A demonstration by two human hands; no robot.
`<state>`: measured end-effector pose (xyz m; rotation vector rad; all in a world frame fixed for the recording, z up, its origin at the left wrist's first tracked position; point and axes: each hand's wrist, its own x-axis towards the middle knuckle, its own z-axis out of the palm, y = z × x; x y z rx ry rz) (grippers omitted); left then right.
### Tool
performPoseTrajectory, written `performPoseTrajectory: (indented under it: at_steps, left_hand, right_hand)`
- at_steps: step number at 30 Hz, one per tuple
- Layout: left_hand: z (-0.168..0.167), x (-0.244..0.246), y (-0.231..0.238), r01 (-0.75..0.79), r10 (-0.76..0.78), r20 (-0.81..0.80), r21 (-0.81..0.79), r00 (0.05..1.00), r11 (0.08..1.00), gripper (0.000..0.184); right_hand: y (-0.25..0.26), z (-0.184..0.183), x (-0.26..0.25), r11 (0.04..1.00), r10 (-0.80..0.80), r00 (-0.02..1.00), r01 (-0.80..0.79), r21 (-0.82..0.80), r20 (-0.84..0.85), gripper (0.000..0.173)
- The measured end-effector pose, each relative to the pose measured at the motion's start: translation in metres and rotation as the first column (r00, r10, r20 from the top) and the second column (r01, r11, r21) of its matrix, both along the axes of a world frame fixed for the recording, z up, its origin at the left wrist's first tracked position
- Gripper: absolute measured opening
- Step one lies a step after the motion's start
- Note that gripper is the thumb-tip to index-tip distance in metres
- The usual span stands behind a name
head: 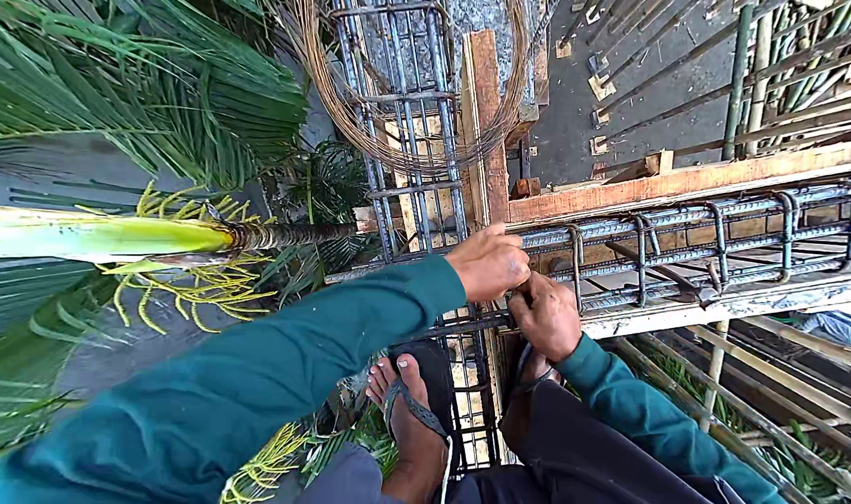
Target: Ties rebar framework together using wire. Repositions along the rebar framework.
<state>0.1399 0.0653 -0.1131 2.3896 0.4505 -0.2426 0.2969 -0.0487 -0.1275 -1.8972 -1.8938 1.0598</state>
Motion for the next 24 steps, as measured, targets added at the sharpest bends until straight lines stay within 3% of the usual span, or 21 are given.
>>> performPoseTrajectory:
  at_steps: [3, 8, 12, 15, 17, 18, 20, 24]
  left_hand:
    - [0.006, 0.009, 0.010, 0.090, -0.092, -0.071, -0.036, 0.993, 0.995, 0.014]
    - [0.012, 0.010, 0.008, 0.016, -0.028, -0.163, -0.074, 0.986, 0.997, 0.015]
    - [0.009, -0.003, -0.001, -0.059, 0.050, -0.126, -0.072, 0.991, 0.996, 0.022]
    - [0.018, -0.021, -0.023, -0.252, 0.252, -0.069, 0.013, 0.965, 0.968, 0.028]
    - [0.024, -0.037, -0.010, -0.236, 0.234, -0.085, -0.019, 0.969, 0.971, 0.029]
    - [0.030, -0.048, -0.007, -0.233, 0.231, -0.090, -0.018, 0.969, 0.972, 0.028]
    - [0.042, -0.072, -0.008, -0.246, 0.247, -0.099, 0.020, 0.964, 0.969, 0.026]
    - [0.066, -0.116, -0.025, -0.244, 0.254, -0.109, 0.098, 0.961, 0.965, 0.023]
  right_hand:
    - [0.002, 0.008, -0.003, 0.996, 0.000, 0.999, 0.005, -0.091, 0.053, 0.019]
    - [0.010, 0.025, 0.036, 0.956, 0.024, 0.998, -0.040, -0.289, -0.060, 0.028]
    - [-0.027, 0.037, 0.099, 0.942, -0.303, 0.948, 0.282, -0.180, -0.099, 0.028]
    - [-0.062, 0.026, 0.134, 0.728, -0.686, 0.718, 0.671, -0.142, -0.121, 0.024]
    - [-0.076, 0.010, 0.148, 0.569, -0.822, 0.562, 0.803, -0.174, -0.091, 0.039]
    - [-0.078, 0.004, 0.152, 0.546, -0.836, 0.545, 0.811, -0.208, -0.070, 0.050]
    - [-0.075, -0.005, 0.155, 0.591, -0.793, 0.610, 0.762, -0.265, -0.015, 0.061]
    - [-0.057, -0.023, 0.156, 0.678, -0.667, 0.724, 0.688, -0.257, 0.177, 0.050]
